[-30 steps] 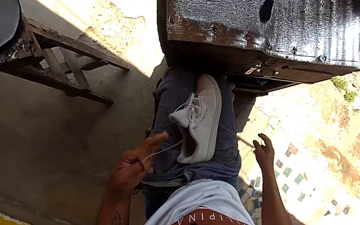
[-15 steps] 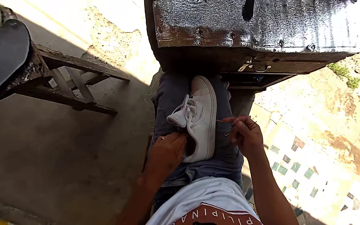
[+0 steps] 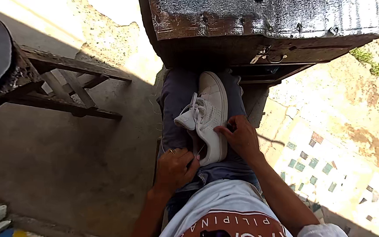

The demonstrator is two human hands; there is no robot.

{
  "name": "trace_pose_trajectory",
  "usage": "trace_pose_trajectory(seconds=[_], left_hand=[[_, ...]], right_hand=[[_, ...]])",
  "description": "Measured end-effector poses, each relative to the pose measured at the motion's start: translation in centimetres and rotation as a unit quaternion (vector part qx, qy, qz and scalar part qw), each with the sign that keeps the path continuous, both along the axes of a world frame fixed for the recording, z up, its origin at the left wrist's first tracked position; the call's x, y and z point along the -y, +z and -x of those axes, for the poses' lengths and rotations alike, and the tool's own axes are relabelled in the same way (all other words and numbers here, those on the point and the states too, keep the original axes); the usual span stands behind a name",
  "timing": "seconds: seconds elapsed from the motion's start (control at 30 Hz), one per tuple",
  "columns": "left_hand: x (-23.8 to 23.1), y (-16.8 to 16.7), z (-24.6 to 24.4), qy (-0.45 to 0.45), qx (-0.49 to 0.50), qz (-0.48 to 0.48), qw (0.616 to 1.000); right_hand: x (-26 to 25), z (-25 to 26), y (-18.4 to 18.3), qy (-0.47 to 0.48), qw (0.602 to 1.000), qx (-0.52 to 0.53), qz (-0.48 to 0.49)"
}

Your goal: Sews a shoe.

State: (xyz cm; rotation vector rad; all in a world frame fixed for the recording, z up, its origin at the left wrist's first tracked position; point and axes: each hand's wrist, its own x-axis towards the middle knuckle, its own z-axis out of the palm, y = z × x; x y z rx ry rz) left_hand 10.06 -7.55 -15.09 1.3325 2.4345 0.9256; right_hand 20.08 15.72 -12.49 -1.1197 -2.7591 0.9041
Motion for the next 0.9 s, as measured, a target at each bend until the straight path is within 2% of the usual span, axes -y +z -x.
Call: trace_pose_trajectory(seconds=[0.13,0.23,0.3,0.37,0.43,0.53,0.6,0.67,0.73,0.8,0.9], left_hand=[[4.0,0.3,-1.8,0.035,0.022,-0.026,0.999],[4.8,0.3,-2.8,0.042,0.056,-0.046,0.996],[4.0,0.2,-2.3,0.051,0.094,-0.065,0.992],[2.4,0.7,-1.3,0.078,0.180,-0.101,0.975],[0.4,1.9,-0.1,0.108,0.310,-0.095,0.940],[-3.2,2.8,1.4,0.086,0.521,-0.103,0.843],[-5.7,2.3,1.9,0.064,0.610,-0.133,0.779],[-7.3,1.7,1.4,0.076,0.646,-0.152,0.744],[-8.1,1.1,1.0,0.085,0.644,-0.168,0.741],[-8.0,0.8,0.7,0.063,0.630,-0.174,0.754],[-7.6,0.7,0.5,0.001,0.599,-0.160,0.785]], right_hand=[[-0.1,0.3,-0.1,0.032,0.999,0.007,0.012],[-0.2,0.4,-0.1,0.046,0.998,0.015,0.027],[-1.4,0.4,0.0,0.041,0.995,-0.002,0.088],[-3.7,-0.1,-0.1,-0.006,0.973,-0.063,0.221],[-5.6,-1.2,-1.2,-0.122,0.917,-0.187,0.332],[-7.4,-2.2,-2.9,-0.242,0.861,-0.300,0.332],[-7.2,-2.3,-3.7,-0.220,0.863,-0.321,0.323],[-6.3,-2.7,-4.1,-0.179,0.884,-0.315,0.296],[-5.9,-2.6,-2.8,-0.184,0.893,-0.338,0.234],[-4.6,-2.3,-0.1,-0.179,0.892,-0.364,0.202],[0.1,-1.1,3.0,-0.063,0.900,-0.354,0.246]])
